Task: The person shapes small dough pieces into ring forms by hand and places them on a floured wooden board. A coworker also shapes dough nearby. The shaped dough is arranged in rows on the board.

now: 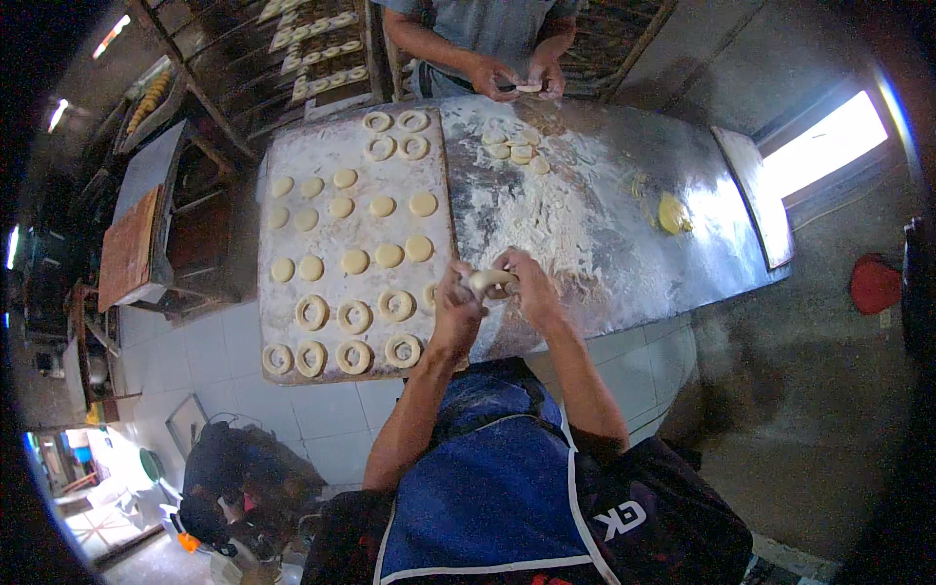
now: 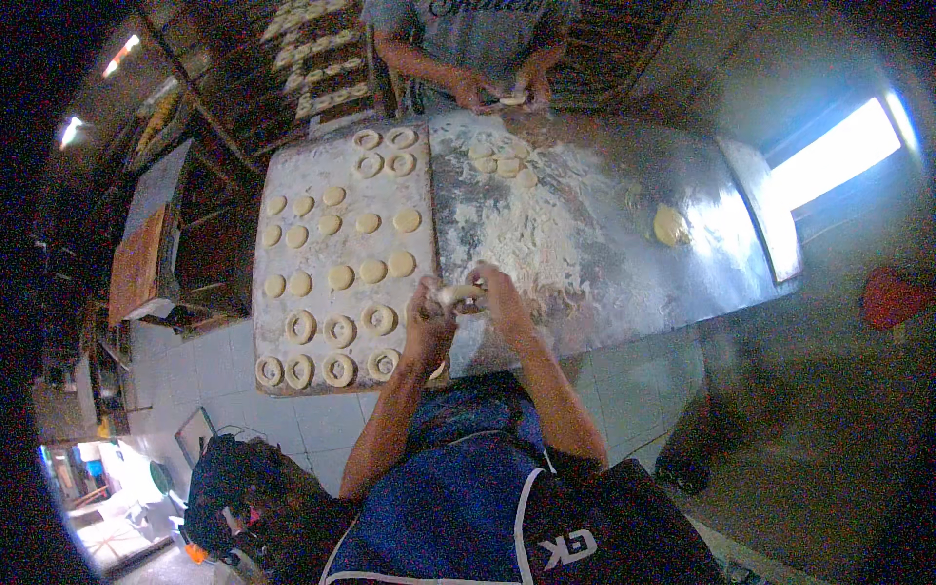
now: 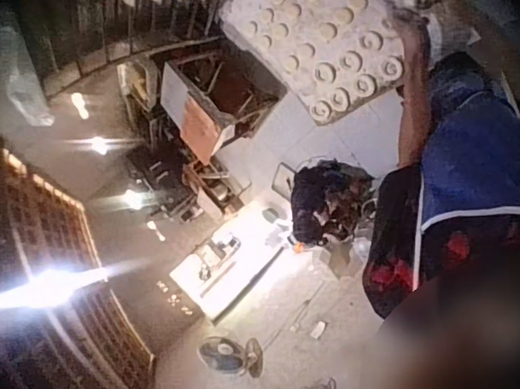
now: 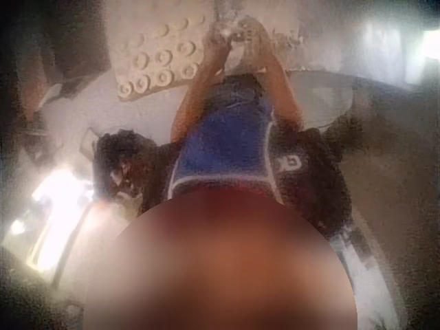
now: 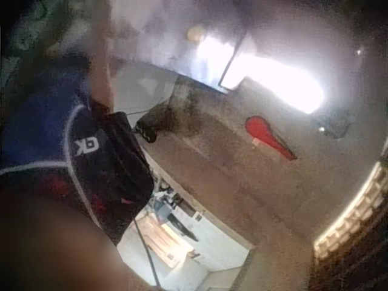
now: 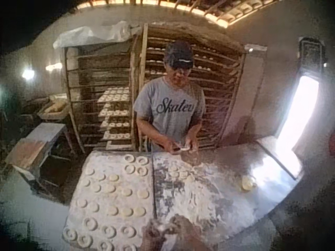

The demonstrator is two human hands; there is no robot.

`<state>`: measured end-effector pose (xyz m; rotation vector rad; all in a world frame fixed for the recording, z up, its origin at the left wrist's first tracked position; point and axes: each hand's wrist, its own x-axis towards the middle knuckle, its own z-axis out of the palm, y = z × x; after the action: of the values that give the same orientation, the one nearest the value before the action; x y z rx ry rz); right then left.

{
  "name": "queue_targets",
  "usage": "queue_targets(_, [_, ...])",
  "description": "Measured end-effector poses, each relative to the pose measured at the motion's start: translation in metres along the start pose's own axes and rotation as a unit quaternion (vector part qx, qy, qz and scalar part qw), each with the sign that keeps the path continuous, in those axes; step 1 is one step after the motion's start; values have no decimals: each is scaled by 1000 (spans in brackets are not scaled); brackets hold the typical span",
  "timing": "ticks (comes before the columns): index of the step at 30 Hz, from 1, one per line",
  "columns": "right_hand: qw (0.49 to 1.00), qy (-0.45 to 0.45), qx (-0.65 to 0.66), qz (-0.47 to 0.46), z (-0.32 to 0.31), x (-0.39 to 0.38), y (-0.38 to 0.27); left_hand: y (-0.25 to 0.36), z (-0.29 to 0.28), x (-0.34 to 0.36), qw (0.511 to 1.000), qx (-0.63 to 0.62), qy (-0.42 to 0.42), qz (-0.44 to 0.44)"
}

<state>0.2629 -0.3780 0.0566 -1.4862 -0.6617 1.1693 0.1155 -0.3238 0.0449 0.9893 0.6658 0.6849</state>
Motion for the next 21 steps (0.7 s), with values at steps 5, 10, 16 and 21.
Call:
queue_targets(5, [970,77,-182,-145,8,13,47,4,-4,10,980,80,84,163])
queue_targets(10, [970,124,-210,-15,27,7,45,7,10,3,975,143,130,111])
queue_targets(16, [986,160,-32,-21,51,-7,19,-1,-1,13,981,51,179,53])
queue_targets(21, [969,110,-213,-62,61,-19,-3,-12,-11,10,981,52,169,80])
